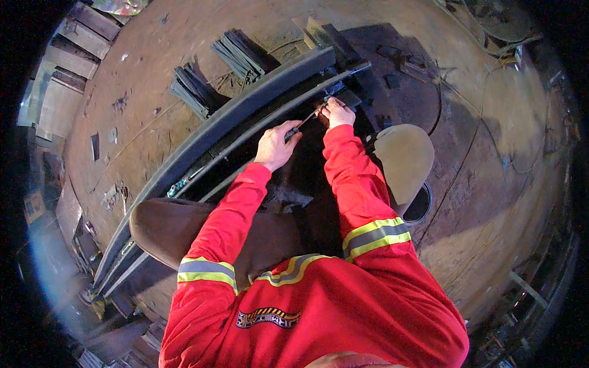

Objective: The person sits on the floor and uses a screwdriver to tighten screws on a long, curved metal frame. They then insert a thin metal strip into a groove along the frame and secure it by hand.

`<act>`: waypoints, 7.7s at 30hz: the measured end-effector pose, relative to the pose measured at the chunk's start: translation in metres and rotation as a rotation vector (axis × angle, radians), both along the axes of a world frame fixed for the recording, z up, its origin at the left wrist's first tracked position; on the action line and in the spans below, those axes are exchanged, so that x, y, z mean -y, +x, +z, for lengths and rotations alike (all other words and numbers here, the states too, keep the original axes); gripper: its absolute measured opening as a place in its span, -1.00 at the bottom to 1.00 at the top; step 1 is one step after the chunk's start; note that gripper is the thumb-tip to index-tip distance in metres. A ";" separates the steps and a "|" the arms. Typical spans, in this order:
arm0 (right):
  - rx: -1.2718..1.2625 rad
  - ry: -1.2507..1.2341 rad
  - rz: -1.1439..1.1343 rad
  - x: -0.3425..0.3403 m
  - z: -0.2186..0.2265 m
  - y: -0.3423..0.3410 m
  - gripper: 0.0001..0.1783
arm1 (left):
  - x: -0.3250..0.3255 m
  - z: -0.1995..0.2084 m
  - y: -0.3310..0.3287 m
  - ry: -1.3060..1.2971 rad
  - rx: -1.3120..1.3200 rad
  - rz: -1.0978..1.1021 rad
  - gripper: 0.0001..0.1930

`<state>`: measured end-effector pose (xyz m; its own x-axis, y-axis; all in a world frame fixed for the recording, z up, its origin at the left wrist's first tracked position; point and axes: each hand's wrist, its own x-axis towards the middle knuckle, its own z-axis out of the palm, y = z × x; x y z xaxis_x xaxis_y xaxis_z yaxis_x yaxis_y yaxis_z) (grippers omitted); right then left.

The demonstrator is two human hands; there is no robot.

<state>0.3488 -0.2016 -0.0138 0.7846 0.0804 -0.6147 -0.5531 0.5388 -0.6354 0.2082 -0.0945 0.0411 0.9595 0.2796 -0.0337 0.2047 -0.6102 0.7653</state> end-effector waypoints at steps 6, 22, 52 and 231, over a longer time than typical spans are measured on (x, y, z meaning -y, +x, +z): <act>0.016 0.013 0.035 0.000 0.003 -0.002 -0.94 | 0.002 0.007 0.001 0.032 -0.003 -0.005 -0.69; -0.041 0.065 0.005 -0.001 -0.009 0.000 -0.86 | 0.008 0.047 0.007 -0.339 0.035 0.171 -0.64; -0.059 0.009 0.093 -0.039 -0.106 -0.005 -0.86 | 0.096 0.017 0.289 0.807 -0.299 -0.532 -0.57; 1.819 -1.121 1.596 -0.038 0.100 0.049 -0.50 | -0.144 0.036 -0.120 0.437 -0.039 -0.223 -0.73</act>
<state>0.3979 -0.1637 0.0867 0.0695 0.9947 -0.0752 0.9518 -0.0888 -0.2937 0.0878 0.0494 0.0768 0.9980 0.0633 0.0035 0.0559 -0.9048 0.4221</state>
